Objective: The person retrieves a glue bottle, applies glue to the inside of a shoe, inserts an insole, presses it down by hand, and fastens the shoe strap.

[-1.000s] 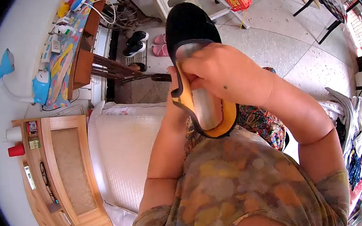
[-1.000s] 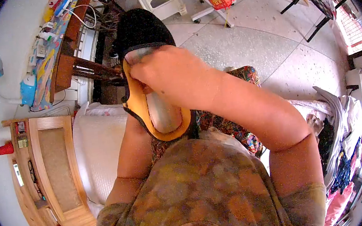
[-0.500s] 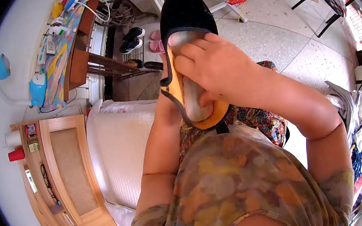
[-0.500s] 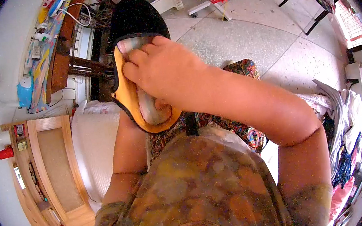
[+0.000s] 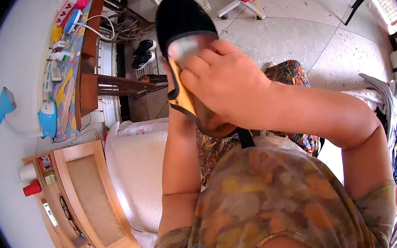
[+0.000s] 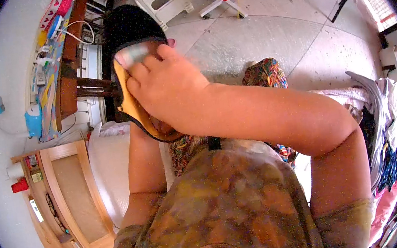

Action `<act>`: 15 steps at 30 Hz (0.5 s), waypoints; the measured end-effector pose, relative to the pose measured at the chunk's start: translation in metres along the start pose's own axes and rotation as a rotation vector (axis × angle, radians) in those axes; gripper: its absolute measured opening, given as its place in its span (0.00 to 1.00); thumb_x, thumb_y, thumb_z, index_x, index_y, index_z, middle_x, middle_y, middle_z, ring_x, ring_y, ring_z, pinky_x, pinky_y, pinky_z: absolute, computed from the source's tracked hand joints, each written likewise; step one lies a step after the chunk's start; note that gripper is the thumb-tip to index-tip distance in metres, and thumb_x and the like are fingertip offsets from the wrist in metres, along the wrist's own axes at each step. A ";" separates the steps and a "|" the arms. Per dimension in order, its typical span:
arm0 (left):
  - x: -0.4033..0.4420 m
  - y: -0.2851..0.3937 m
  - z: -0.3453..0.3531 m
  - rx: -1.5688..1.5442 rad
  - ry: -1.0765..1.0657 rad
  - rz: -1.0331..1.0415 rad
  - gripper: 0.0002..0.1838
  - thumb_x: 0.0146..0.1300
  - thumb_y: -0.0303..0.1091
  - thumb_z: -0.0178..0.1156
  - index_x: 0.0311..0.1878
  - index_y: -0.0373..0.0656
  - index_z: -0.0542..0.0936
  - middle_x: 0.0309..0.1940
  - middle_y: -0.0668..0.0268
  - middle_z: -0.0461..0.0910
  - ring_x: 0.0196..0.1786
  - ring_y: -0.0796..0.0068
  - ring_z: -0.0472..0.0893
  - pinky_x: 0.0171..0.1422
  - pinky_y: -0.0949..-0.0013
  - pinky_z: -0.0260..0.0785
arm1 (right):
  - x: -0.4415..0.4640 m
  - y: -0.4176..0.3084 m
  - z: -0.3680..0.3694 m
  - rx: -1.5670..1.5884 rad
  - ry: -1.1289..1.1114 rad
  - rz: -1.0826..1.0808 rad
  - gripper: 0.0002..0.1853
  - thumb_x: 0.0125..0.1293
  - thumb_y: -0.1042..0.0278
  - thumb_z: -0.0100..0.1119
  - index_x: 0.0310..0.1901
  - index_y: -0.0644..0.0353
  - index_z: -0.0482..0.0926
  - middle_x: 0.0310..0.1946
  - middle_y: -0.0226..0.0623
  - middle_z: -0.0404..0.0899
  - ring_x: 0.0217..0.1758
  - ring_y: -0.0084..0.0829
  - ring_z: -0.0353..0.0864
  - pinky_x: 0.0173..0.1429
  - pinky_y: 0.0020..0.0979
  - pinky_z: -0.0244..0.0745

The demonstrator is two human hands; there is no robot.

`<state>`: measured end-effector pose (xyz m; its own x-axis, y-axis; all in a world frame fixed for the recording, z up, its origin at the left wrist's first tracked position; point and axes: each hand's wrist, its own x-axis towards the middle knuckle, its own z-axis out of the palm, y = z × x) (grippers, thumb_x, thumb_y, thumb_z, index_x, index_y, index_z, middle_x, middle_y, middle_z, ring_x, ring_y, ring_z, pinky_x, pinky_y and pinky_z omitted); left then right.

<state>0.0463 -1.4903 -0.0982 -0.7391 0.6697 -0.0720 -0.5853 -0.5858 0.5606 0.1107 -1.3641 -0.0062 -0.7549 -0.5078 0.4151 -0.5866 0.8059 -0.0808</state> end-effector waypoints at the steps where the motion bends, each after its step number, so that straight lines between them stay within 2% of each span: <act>1: -0.001 -0.001 -0.001 0.023 0.018 0.019 0.30 0.64 0.55 0.29 0.60 0.45 0.57 0.58 0.60 0.60 0.60 0.66 0.61 0.64 0.65 0.52 | 0.001 -0.003 0.009 -0.096 0.080 0.005 0.20 0.36 0.64 0.61 0.34 0.60 0.70 0.31 0.33 0.69 0.38 0.31 0.71 0.50 0.30 0.61; 4: -0.002 -0.001 -0.006 0.087 0.066 0.080 0.27 0.64 0.52 0.29 0.60 0.46 0.58 0.57 0.60 0.61 0.60 0.67 0.61 0.64 0.66 0.52 | 0.002 -0.005 0.016 -0.161 0.105 0.023 0.15 0.39 0.66 0.56 0.33 0.59 0.70 0.30 0.33 0.70 0.38 0.30 0.71 0.50 0.30 0.61; 11: 0.001 -0.003 -0.015 0.213 0.133 0.150 0.22 0.65 0.45 0.30 0.59 0.47 0.58 0.55 0.62 0.62 0.59 0.70 0.62 0.64 0.67 0.52 | -0.004 -0.008 0.034 -0.114 0.154 0.089 0.12 0.43 0.68 0.53 0.33 0.58 0.70 0.30 0.32 0.69 0.36 0.29 0.71 0.49 0.30 0.61; 13: 0.007 -0.003 -0.028 0.282 0.156 0.181 0.21 0.66 0.43 0.31 0.59 0.48 0.59 0.55 0.63 0.63 0.58 0.71 0.62 0.64 0.67 0.52 | -0.005 0.001 0.034 -0.055 0.137 -0.018 0.15 0.41 0.67 0.55 0.34 0.58 0.69 0.31 0.32 0.69 0.37 0.30 0.71 0.50 0.30 0.61; 15: 0.014 -0.010 -0.046 0.507 0.220 0.246 0.20 0.66 0.41 0.31 0.58 0.48 0.59 0.54 0.64 0.63 0.58 0.72 0.62 0.64 0.68 0.51 | -0.005 0.006 0.025 -0.090 0.099 -0.073 0.17 0.39 0.68 0.56 0.35 0.59 0.68 0.32 0.32 0.69 0.38 0.30 0.71 0.50 0.30 0.61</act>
<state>0.0264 -1.4957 -0.1431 -0.9158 0.4006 -0.0291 -0.1967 -0.3842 0.9021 0.1035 -1.3638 -0.0313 -0.6757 -0.5374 0.5046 -0.6069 0.7941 0.0330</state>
